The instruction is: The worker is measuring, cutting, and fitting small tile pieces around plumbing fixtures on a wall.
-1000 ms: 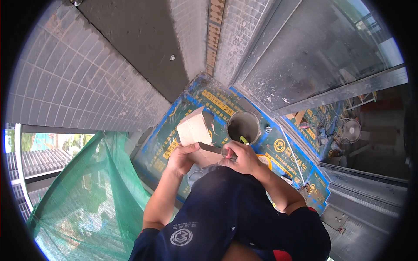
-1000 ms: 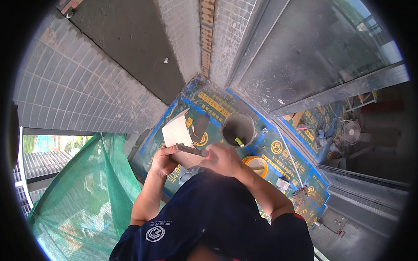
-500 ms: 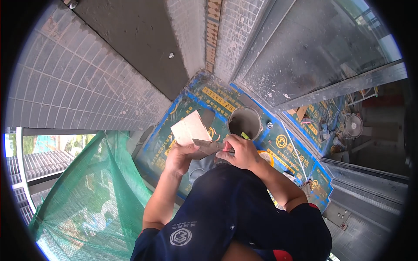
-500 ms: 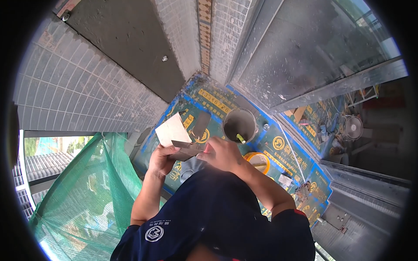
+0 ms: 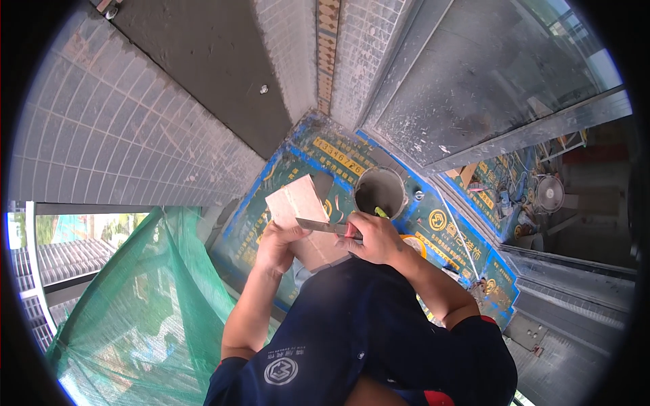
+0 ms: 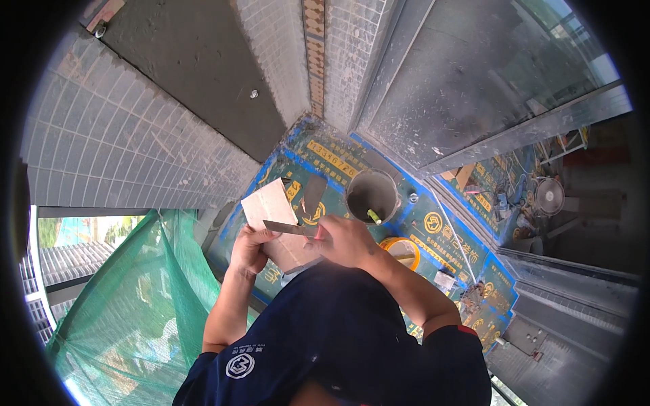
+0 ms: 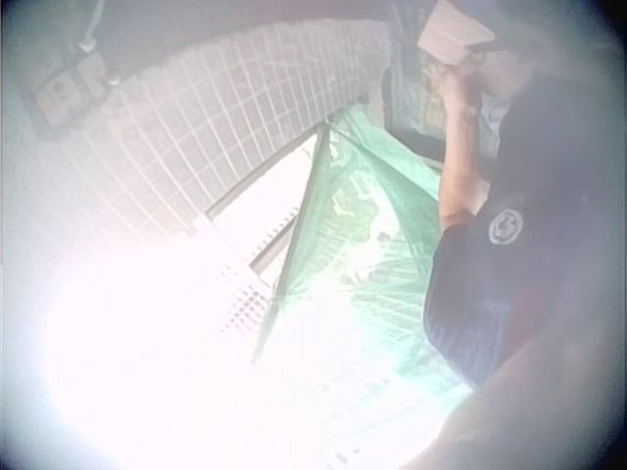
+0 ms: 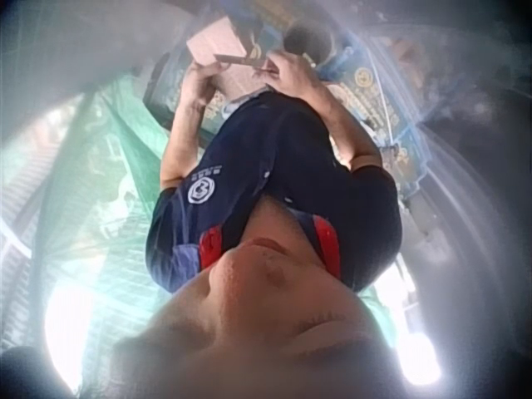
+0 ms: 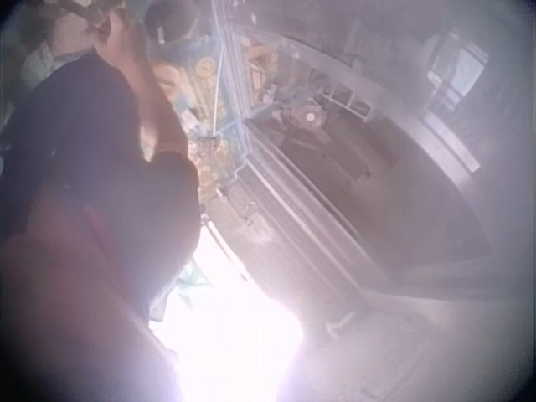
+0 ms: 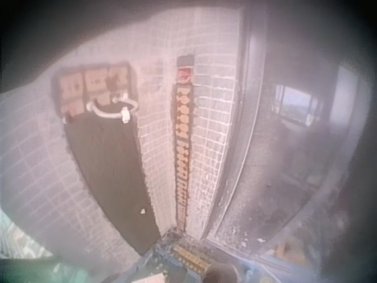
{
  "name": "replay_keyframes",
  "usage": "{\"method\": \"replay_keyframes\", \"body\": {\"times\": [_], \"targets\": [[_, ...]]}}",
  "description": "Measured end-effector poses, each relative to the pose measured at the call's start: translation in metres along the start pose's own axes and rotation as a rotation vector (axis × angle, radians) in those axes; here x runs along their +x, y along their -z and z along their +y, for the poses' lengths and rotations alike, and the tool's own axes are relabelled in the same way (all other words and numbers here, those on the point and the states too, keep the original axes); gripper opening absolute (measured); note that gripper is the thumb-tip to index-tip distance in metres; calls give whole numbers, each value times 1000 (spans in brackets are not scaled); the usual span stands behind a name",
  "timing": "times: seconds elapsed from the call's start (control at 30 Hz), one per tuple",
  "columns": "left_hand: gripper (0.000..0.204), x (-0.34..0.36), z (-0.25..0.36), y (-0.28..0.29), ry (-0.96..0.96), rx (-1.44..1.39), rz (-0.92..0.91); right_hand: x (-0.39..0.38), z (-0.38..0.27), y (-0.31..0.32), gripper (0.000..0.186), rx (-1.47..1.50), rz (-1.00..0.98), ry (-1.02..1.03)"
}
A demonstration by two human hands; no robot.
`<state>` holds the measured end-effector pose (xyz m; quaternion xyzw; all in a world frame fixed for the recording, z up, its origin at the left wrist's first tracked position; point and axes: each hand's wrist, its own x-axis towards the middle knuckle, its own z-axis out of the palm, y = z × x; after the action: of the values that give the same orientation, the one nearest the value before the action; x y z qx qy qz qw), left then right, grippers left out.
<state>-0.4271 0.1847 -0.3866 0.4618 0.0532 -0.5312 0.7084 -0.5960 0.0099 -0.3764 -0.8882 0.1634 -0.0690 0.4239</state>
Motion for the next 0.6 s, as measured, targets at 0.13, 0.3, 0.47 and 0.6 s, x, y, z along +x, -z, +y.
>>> {"method": "replay_keyframes", "body": {"times": [0.13,0.3,0.47,0.6], "targets": [[51,-2,5,-1,5,6,-17,2,0,0,43,24,-30,-42],[50,-2,4,-1,37,-34,-31,-2,5,0,42,34,-26,-51],[46,-3,11,-3,164,-67,0,-5,9,2,39,29,-25,-62],[47,1,9,2,262,-88,-1,-8,13,2,41,-22,-40,-66]]}}
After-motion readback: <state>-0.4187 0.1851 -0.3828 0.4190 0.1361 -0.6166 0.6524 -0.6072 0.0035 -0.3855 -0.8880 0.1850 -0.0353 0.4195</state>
